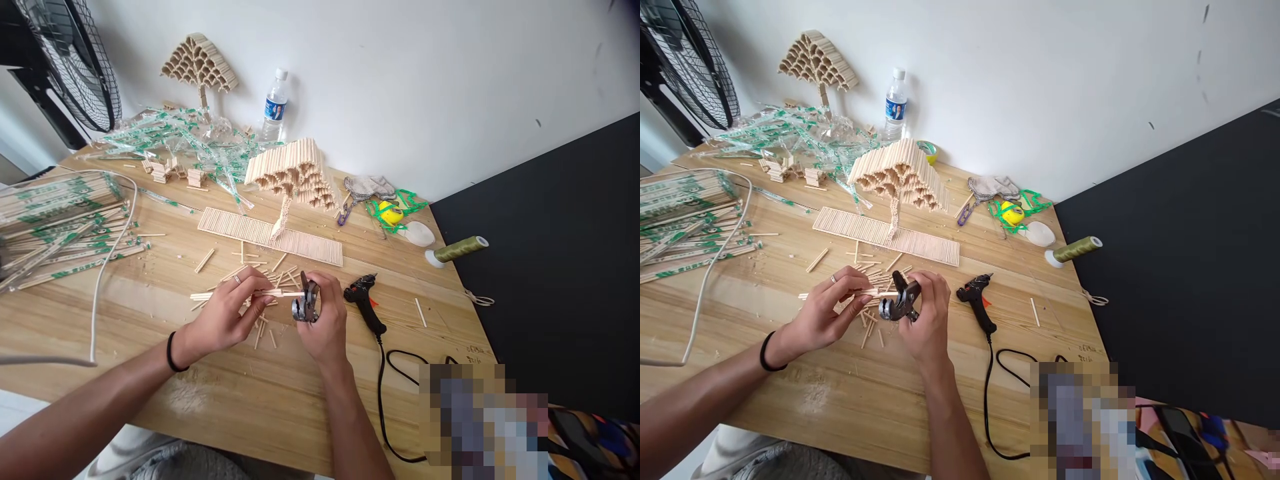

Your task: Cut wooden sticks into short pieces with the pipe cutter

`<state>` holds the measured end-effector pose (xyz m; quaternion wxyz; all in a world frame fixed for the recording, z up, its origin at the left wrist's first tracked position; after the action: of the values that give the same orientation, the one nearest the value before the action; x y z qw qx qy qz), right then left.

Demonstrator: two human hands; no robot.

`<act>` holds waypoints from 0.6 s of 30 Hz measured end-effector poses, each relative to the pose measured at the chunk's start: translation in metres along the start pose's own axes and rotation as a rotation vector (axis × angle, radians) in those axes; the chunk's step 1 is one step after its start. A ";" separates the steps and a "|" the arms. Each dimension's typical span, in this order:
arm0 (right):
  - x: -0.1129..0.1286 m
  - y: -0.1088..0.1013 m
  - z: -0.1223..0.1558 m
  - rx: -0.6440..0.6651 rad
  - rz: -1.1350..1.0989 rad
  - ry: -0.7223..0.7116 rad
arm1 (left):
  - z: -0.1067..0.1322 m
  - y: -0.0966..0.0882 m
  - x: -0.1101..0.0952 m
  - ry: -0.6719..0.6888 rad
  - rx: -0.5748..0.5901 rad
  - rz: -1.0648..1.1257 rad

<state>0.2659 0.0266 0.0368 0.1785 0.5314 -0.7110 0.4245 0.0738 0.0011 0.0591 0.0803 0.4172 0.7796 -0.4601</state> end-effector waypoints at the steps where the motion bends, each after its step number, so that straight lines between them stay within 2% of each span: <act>1: 0.000 0.000 0.000 0.000 0.003 0.000 | 0.000 0.000 -0.001 0.001 -0.001 0.000; 10: 0.002 0.010 0.005 0.081 0.034 -0.020 | 0.002 0.000 -0.003 0.042 0.002 0.041; 18: 0.000 0.013 0.007 0.046 0.069 -0.030 | 0.003 -0.001 -0.003 0.038 -0.006 0.030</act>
<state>0.2556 0.0223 0.0278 0.1408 0.5169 -0.7216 0.4385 0.0744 -0.0028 0.0596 0.0737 0.4373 0.7760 -0.4485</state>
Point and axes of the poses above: each hand's wrist, its own z-axis away from the middle knuckle, its own y-axis out of the palm, x = y × z, the point moved 4 cm from there along -z, towards the middle knuckle, and after that the axes turned 14 degrees about -z, right-handed, at the moved point
